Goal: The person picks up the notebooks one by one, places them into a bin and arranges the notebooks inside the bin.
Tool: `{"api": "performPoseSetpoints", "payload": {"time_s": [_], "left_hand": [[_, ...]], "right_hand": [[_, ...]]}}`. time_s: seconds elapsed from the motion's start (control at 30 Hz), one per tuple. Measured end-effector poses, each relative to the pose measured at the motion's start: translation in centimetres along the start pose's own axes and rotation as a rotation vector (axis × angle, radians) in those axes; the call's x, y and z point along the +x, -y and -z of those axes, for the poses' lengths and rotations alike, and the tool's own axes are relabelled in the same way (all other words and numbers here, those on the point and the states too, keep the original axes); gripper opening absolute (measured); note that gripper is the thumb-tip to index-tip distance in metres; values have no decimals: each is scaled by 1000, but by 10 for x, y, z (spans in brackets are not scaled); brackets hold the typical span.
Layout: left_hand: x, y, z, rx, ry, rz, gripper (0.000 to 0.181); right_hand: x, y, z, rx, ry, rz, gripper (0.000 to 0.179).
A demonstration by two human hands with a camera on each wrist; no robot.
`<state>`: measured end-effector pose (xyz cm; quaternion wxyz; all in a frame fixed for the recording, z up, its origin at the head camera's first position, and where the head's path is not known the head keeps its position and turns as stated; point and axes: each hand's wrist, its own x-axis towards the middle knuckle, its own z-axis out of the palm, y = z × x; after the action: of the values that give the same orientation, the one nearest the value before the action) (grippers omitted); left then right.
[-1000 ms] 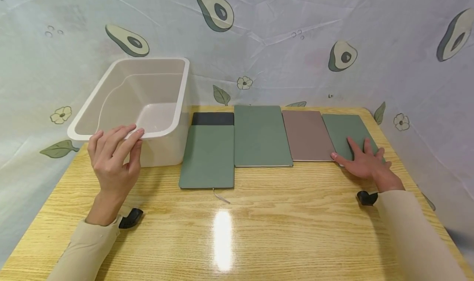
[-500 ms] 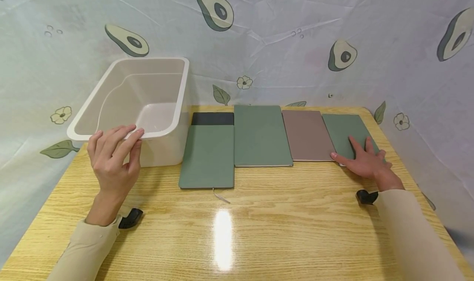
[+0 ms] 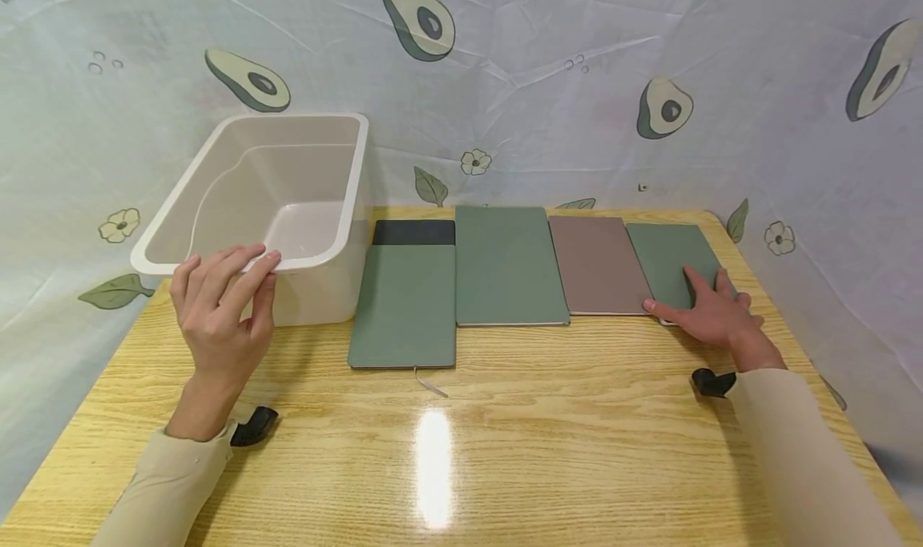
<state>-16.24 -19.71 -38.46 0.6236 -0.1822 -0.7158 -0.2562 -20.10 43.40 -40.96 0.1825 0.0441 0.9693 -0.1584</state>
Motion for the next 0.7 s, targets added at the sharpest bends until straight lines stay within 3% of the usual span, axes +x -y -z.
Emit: {"api": "performPoseSetpoints", "payload": {"time_s": [0.3, 0.47, 0.6, 0.7], "left_hand": [[2, 0, -1, -3, -11, -4, 14], [2, 0, -1, -4, -4, -5, 14], [3, 0, -1, 0, -7, -6, 15], [3, 0, -1, 1, -12, -6, 15]], "right_hand": [[-2, -3, 1, 16, -73, -20, 123], [-2, -14, 3, 58, -177, -20, 120], [-9, -20, 10, 273, -195, -59, 113], [-17, -21, 17, 573, -201, -116, 106]]}}
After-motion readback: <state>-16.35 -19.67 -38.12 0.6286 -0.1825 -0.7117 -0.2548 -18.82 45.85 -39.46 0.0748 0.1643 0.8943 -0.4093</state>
